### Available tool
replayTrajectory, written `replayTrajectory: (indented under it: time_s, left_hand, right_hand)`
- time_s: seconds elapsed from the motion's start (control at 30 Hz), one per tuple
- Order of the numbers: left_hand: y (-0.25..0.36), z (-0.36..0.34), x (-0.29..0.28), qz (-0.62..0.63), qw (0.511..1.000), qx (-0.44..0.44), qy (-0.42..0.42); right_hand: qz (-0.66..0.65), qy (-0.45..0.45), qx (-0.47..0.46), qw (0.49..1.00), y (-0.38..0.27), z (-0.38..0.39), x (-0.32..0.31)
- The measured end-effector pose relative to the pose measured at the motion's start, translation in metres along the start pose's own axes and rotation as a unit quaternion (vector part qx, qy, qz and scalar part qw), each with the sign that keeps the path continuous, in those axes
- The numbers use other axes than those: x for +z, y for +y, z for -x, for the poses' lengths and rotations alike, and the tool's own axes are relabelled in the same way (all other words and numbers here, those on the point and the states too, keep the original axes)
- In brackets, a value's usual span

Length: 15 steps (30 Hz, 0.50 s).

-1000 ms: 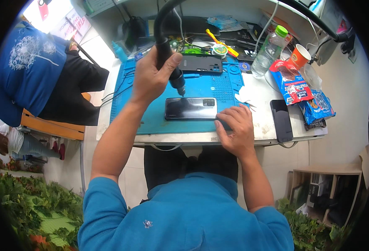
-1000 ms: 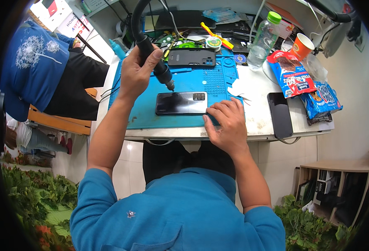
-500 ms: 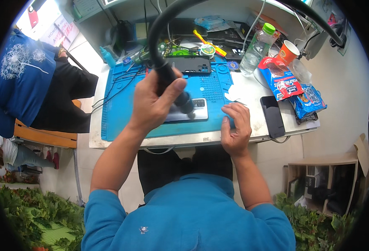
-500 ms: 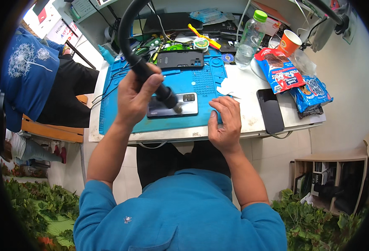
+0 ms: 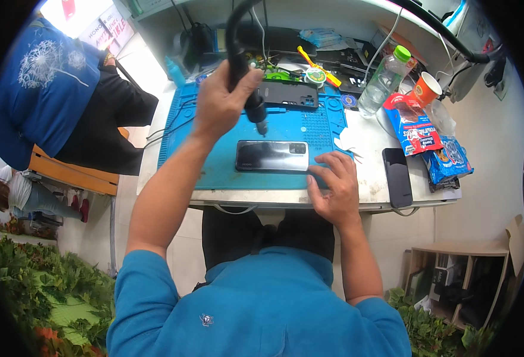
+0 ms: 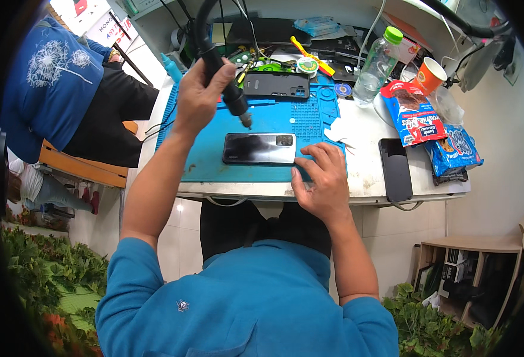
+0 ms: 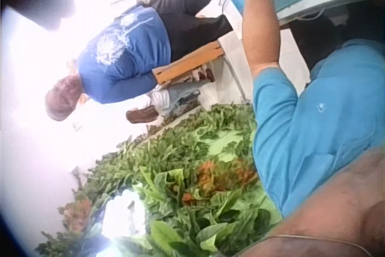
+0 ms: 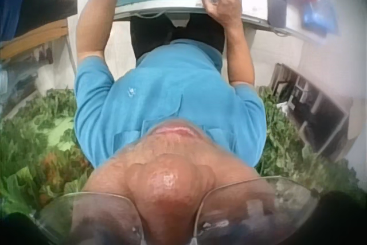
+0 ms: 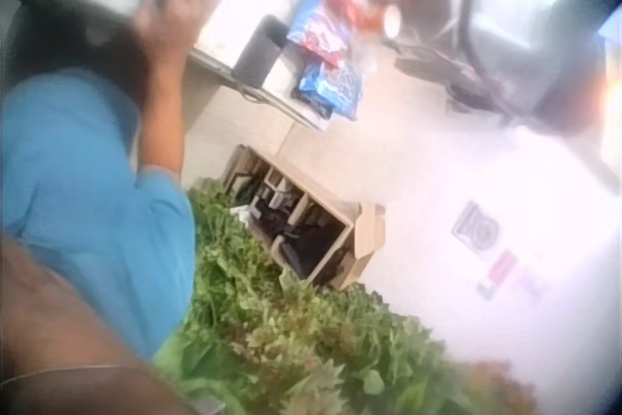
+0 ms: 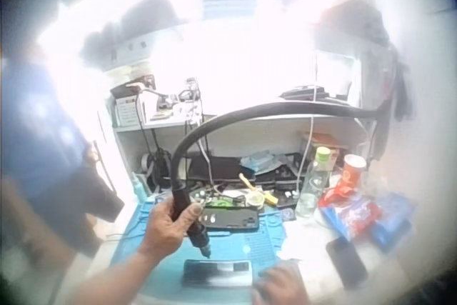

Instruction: The person uses a heat gun to warm the back of a smartphone, then uses a metal pry tool to separate the back cover. After removing the cover, the person picks up a green box and holds it against the phone while inspecting the device.

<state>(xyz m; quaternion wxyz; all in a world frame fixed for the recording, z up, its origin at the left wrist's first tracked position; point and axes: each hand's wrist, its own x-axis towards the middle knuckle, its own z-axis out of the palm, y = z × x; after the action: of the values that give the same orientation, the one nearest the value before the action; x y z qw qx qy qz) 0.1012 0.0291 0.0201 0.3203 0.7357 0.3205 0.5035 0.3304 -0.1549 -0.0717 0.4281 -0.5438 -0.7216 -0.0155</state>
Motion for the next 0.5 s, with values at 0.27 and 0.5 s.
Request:
replayTrajectory:
  time_s: [0.27,0.5]
  left_hand:
    - [0.013,0.038,-0.03,0.054,0.997,-0.039,-0.044]
    - [0.027,0.035,0.055,0.135,0.988,-0.016,-0.073]
  right_hand:
    - [-0.05,0.042,0.005,0.998,0.001,0.001,0.0]
    - [-0.1,0.123,0.021,0.987,0.005,0.005,-0.003]
